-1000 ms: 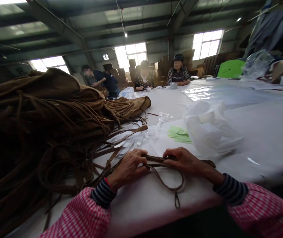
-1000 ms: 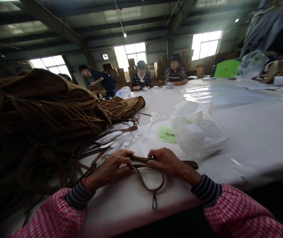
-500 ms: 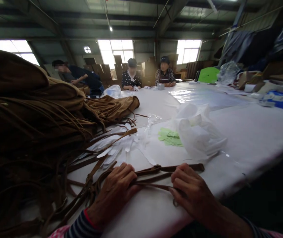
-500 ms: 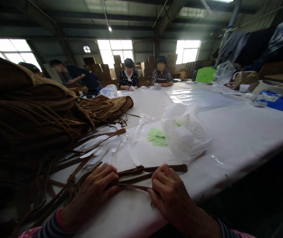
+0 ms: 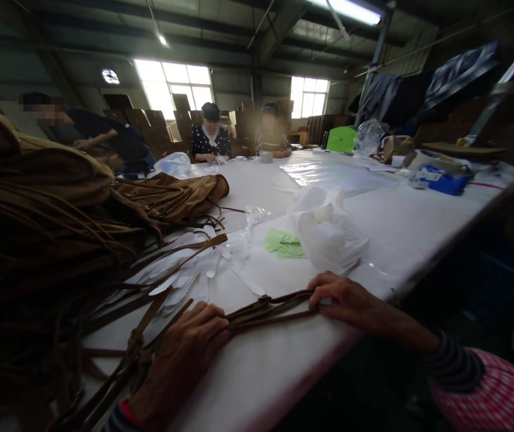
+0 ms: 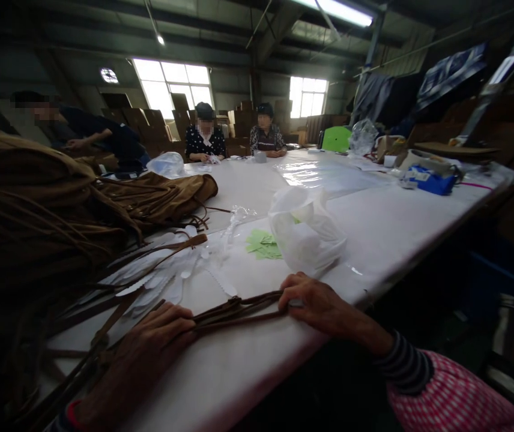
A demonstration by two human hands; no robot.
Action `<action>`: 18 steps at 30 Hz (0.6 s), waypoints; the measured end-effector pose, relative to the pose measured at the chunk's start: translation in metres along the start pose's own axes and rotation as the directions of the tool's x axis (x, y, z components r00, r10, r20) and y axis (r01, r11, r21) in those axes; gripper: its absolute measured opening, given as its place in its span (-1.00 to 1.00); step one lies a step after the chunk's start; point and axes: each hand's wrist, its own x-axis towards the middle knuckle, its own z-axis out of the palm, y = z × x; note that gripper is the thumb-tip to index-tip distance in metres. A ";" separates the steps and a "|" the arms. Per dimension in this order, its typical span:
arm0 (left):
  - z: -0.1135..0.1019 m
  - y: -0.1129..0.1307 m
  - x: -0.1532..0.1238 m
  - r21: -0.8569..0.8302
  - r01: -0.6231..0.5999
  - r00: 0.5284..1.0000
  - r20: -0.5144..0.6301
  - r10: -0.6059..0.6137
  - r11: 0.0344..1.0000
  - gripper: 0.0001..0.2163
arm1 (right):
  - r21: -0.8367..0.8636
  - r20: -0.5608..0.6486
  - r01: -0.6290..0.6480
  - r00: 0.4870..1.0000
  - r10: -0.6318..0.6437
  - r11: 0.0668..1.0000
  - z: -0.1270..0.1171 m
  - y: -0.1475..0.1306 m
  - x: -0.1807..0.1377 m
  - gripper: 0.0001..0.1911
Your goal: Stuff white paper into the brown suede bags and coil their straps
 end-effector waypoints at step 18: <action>0.003 -0.003 0.001 -0.004 -0.012 1.000 0.002 0.012 1.000 -0.75 | -0.314 -0.107 0.062 0.989 -0.100 0.947 0.020 -0.007 0.001 -0.81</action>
